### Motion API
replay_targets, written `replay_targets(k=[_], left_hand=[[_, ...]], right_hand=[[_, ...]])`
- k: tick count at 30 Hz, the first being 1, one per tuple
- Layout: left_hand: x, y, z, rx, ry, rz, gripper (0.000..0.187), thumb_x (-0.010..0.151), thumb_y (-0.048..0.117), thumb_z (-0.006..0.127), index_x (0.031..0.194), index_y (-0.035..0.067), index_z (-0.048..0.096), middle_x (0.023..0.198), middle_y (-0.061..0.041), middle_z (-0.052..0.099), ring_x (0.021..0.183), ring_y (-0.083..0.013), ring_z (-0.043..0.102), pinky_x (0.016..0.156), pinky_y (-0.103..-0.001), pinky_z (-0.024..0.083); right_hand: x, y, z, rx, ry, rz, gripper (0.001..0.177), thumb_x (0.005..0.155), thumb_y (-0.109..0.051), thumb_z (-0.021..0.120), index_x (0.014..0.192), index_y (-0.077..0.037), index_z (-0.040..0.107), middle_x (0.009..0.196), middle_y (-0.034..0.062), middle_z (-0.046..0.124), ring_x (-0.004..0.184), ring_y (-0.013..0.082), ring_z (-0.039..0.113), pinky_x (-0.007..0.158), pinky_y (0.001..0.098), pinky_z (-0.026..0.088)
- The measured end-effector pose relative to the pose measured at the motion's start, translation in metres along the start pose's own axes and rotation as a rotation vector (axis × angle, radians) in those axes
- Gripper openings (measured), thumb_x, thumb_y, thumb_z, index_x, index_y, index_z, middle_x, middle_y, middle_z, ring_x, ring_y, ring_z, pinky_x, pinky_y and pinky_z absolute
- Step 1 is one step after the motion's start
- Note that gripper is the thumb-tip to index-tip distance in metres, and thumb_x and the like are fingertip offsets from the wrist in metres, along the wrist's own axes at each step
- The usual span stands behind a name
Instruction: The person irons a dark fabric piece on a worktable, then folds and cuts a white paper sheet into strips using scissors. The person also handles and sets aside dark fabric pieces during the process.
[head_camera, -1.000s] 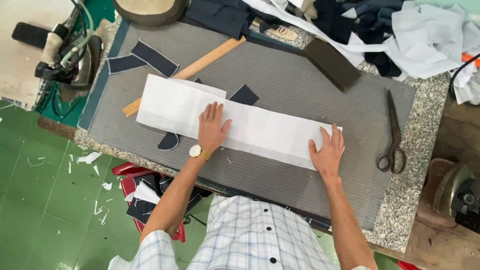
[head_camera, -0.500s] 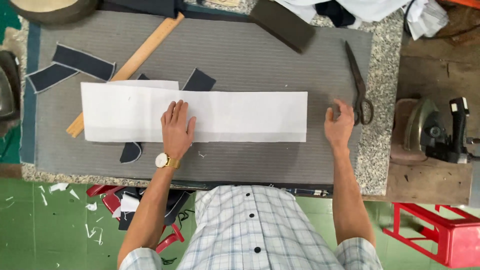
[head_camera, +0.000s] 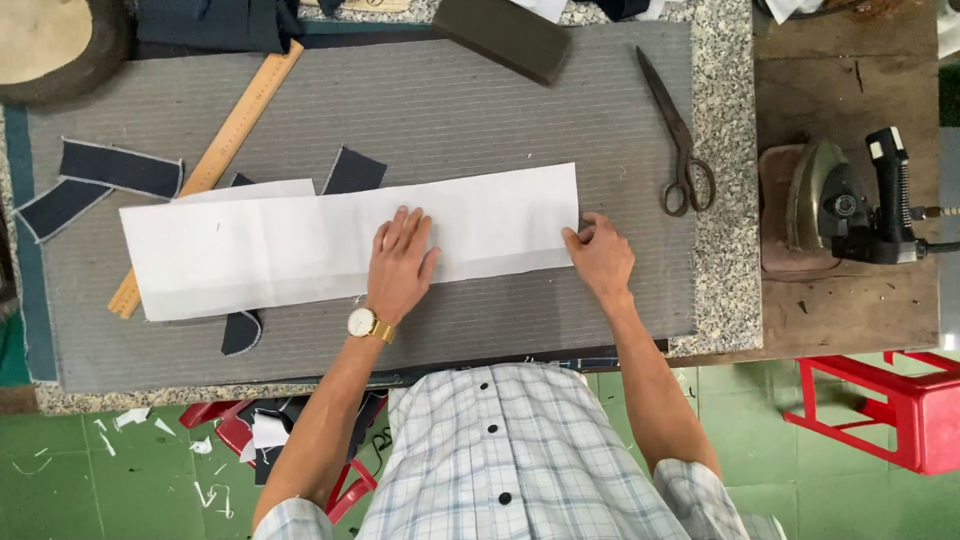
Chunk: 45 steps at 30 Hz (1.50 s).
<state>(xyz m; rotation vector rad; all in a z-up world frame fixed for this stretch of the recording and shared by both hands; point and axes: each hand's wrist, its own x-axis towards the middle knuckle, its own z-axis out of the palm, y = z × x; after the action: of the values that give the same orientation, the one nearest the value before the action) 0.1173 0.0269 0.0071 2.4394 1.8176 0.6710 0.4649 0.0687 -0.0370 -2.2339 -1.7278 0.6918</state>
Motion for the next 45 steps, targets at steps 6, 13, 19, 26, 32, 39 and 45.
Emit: replay_targets(k=[6, 13, 19, 26, 32, 39, 45], left_hand=[[0.009, 0.048, 0.025, -0.111, -0.090, 0.143, 0.045, 0.104, 0.031, 0.058, 0.142, 0.006, 0.058, 0.148, -0.017, 0.056, 0.145, -0.0324, 0.044, 0.117, -0.049, 0.034], [0.010, 0.070, 0.056, -0.169, -0.194, 0.257, 0.065, 0.102, 0.052, 0.056, 0.152, 0.010, 0.048, 0.159, -0.016, 0.044, 0.152, -0.0304, 0.032, 0.125, -0.049, 0.023], [0.019, 0.074, 0.069, -0.117, -0.228, 0.343, 0.082, 0.098, 0.065, 0.053, 0.157, 0.009, 0.039, 0.165, -0.017, 0.033, 0.155, -0.0310, 0.023, 0.128, -0.049, 0.016], [0.028, 0.081, 0.081, -0.092, -0.225, 0.360, 0.063, 0.103, 0.047, 0.057, 0.155, 0.013, 0.043, 0.166, -0.017, 0.031, 0.154, -0.0348, 0.024, 0.127, -0.056, 0.016], [0.036, 0.083, 0.085, -0.068, -0.176, 0.331, 0.047, 0.109, 0.036, 0.050, 0.150, 0.016, 0.051, 0.162, -0.016, 0.038, 0.153, -0.0335, 0.029, 0.124, -0.059, 0.020], [0.045, 0.077, 0.094, -0.106, -0.076, 0.329, 0.033, 0.106, 0.029, 0.057, 0.135, 0.015, 0.065, 0.144, -0.011, 0.061, 0.146, -0.0266, 0.043, 0.120, -0.056, 0.031], [0.051, 0.077, 0.094, -0.181, -0.038, 0.301, 0.020, 0.104, 0.026, 0.062, 0.117, 0.013, 0.071, 0.128, -0.009, 0.071, 0.137, -0.0243, 0.055, 0.116, -0.049, 0.039]], right_hand=[[0.012, 0.008, 0.011, 0.134, -0.161, 0.043, 0.046, 0.090, -0.055, 0.072, 0.111, -0.015, 0.076, 0.092, 0.0080, 0.077, 0.089, 0.0350, 0.075, 0.074, 0.0511, 0.060], [0.001, 0.024, 0.013, 0.326, -0.271, 0.062, 0.043, 0.094, -0.051, 0.069, 0.093, -0.009, 0.077, 0.074, 0.0115, 0.070, 0.076, 0.0283, 0.070, 0.069, 0.0428, 0.055], [-0.004, 0.024, 0.021, 0.322, -0.176, 0.100, 0.048, 0.097, -0.056, 0.067, 0.083, -0.011, 0.076, 0.065, 0.0096, 0.068, 0.069, 0.0263, 0.070, 0.065, 0.0391, 0.053], [0.003, 0.027, 0.031, 0.325, -0.092, 0.100, 0.059, 0.101, -0.061, 0.064, 0.071, -0.010, 0.072, 0.059, 0.0128, 0.064, 0.063, 0.0275, 0.069, 0.061, 0.0395, 0.052], [-0.026, -0.025, -0.033, 0.554, -0.062, 0.142, 0.066, 0.110, -0.056, 0.043, 0.084, -0.005, 0.076, 0.066, 0.0130, 0.068, 0.060, 0.0243, 0.066, 0.065, 0.0397, 0.054], [-0.069, -0.014, -0.018, 0.234, 0.389, -0.398, 0.018, 0.105, -0.020, 0.059, 0.102, -0.009, 0.073, 0.087, 0.0038, 0.061, 0.082, 0.0249, 0.066, 0.069, 0.0337, 0.055], [-0.067, -0.034, -0.003, 0.136, 0.375, -0.661, 0.031, 0.097, -0.015, 0.063, 0.126, -0.008, 0.072, 0.125, 0.0097, 0.064, 0.116, 0.0303, 0.059, 0.087, 0.0402, 0.048]])
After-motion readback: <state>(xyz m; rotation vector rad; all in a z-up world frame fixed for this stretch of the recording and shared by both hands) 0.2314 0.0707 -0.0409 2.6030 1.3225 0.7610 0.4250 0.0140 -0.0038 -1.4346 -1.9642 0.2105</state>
